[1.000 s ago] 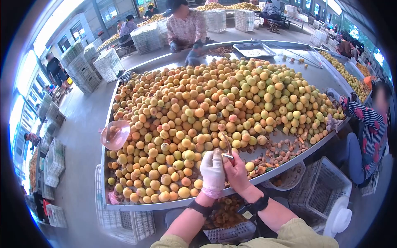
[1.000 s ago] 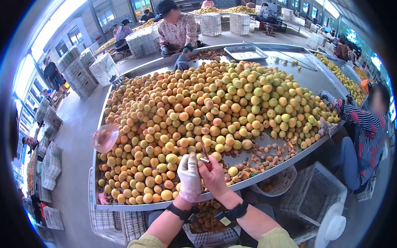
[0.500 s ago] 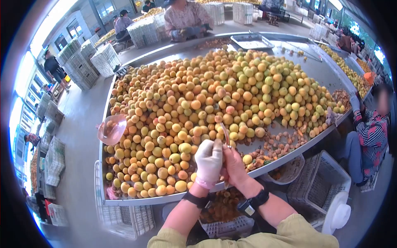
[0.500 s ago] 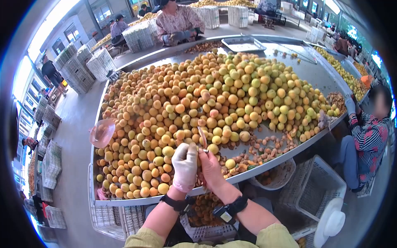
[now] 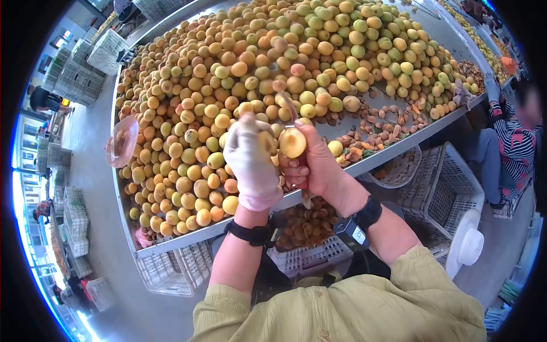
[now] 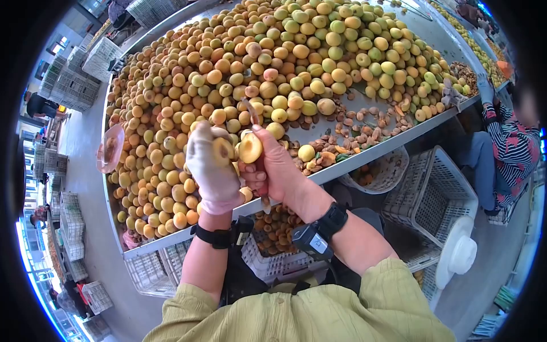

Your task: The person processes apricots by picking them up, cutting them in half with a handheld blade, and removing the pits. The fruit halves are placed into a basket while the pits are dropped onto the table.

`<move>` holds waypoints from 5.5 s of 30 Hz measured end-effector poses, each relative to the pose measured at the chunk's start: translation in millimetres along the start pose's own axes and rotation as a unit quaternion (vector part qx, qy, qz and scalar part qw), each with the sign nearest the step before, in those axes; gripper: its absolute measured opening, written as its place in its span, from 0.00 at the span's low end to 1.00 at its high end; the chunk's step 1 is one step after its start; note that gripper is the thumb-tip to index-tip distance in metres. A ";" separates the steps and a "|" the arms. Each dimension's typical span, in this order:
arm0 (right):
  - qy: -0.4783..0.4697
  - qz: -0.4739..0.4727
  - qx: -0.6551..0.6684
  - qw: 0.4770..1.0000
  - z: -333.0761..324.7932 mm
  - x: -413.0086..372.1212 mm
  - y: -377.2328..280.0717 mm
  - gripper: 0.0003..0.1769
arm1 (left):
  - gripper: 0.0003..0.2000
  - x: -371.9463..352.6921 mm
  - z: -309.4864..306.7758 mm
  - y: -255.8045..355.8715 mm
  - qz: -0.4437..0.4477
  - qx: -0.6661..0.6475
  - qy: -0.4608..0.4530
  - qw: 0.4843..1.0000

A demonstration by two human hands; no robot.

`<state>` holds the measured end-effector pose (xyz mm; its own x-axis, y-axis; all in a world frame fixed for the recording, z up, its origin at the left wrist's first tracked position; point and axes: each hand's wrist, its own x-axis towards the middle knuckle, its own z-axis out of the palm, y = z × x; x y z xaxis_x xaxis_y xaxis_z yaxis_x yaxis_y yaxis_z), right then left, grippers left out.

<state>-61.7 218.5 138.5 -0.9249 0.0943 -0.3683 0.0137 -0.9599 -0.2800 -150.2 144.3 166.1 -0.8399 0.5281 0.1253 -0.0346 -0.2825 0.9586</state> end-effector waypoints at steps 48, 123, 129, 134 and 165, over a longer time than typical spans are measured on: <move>0.105 -0.367 -0.732 0.564 -5.5 -16.6 -30.3 0.15 | 0.20 4.7 -10.9 -47.3 -0.062 0.125 -0.221 0.965; 0.160 -0.377 -0.066 0.910 -16.0 -24.8 -56.0 0.13 | 0.17 -23.3 18.8 -15.7 -0.417 -0.226 -0.021 0.880; 0.148 -0.299 0.037 0.942 -21.8 3.5 -54.0 0.13 | 0.41 -28.3 -0.6 -55.6 -0.133 0.172 -0.168 0.961; 0.214 -0.289 -0.014 0.933 -25.2 6.7 -46.9 0.16 | 0.38 -26.0 2.0 -65.8 -0.112 0.156 -0.155 0.969; 0.139 -0.395 0.018 0.908 -11.8 -17.3 -58.7 0.18 | 0.34 -23.3 28.1 -50.2 -0.382 -0.108 -0.037 0.917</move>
<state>-42.0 276.3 150.9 -0.5089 0.8157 -0.2751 -0.6304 -0.5707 -0.5263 -113.7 168.7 122.2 -0.4866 0.6884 -0.5379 -0.7113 0.0453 0.7014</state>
